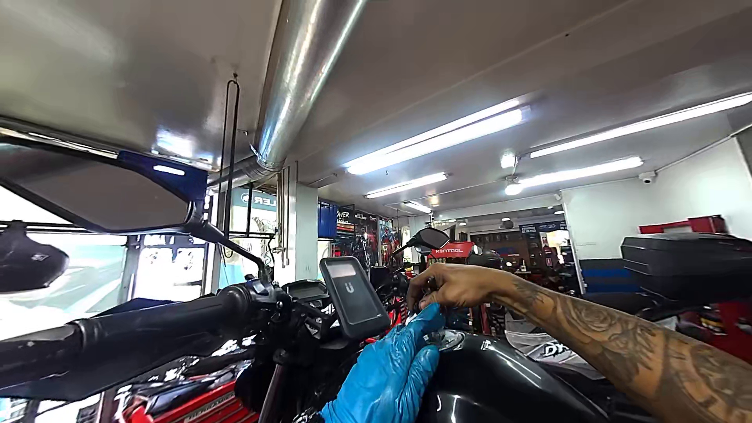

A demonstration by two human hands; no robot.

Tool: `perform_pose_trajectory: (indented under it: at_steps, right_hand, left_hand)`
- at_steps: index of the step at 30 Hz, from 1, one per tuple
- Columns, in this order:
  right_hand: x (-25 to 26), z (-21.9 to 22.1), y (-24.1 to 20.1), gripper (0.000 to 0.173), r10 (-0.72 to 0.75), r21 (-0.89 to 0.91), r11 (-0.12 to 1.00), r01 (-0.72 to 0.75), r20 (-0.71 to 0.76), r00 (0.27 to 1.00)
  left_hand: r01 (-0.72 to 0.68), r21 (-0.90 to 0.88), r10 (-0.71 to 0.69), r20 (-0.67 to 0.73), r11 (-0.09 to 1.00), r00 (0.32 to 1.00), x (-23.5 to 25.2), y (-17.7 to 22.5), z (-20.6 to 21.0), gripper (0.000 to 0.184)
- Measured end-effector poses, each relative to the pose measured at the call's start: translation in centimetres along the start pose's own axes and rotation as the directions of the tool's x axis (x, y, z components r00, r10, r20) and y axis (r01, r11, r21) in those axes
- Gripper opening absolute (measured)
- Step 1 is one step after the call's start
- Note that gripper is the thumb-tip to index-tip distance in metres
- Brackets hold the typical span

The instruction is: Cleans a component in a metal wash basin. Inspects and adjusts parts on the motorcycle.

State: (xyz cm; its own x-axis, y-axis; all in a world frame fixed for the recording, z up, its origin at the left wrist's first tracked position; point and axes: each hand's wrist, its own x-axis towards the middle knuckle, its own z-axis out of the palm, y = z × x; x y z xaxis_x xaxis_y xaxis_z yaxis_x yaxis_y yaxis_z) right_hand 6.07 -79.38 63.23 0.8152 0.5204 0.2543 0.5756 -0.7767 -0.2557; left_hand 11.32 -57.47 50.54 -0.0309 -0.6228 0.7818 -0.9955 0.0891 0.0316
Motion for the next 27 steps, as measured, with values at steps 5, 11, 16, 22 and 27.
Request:
perform_pose_trajectory:
  at_steps: [5,11,16,22,27]
  right_hand:
    - [0.3,-0.6,0.0,0.013,0.002,-0.064,0.998,-0.001,0.020,1.000]
    - [0.5,-0.3,-0.8,0.014,0.060,-0.160,0.986,-0.054,0.029,0.998]
    - [-0.1,-0.4,-0.1,0.015,0.091,-0.066,0.994,-0.091,0.006,0.996]
    - [-0.8,0.4,2.9,0.017,-0.017,0.194,0.981,0.018,-0.008,1.000]
    - [-2.9,1.7,3.2,0.051,0.078,0.339,0.939,-0.050,-0.069,0.995]
  left_hand:
    - [0.007,-0.027,-0.007,0.002,1.000,1.000,-0.2,-0.6,0.3,0.056]
    - [-0.002,0.014,0.001,0.033,1.000,0.999,0.0,-0.5,0.4,0.056]
    - [0.046,0.070,-0.049,0.037,0.996,0.998,0.2,0.7,0.0,0.055]
    - [0.040,0.053,-0.043,0.073,0.998,0.996,0.1,0.0,0.3,0.057]
    - [0.023,0.087,-0.034,0.131,0.996,0.991,0.3,0.5,-0.4,0.054]
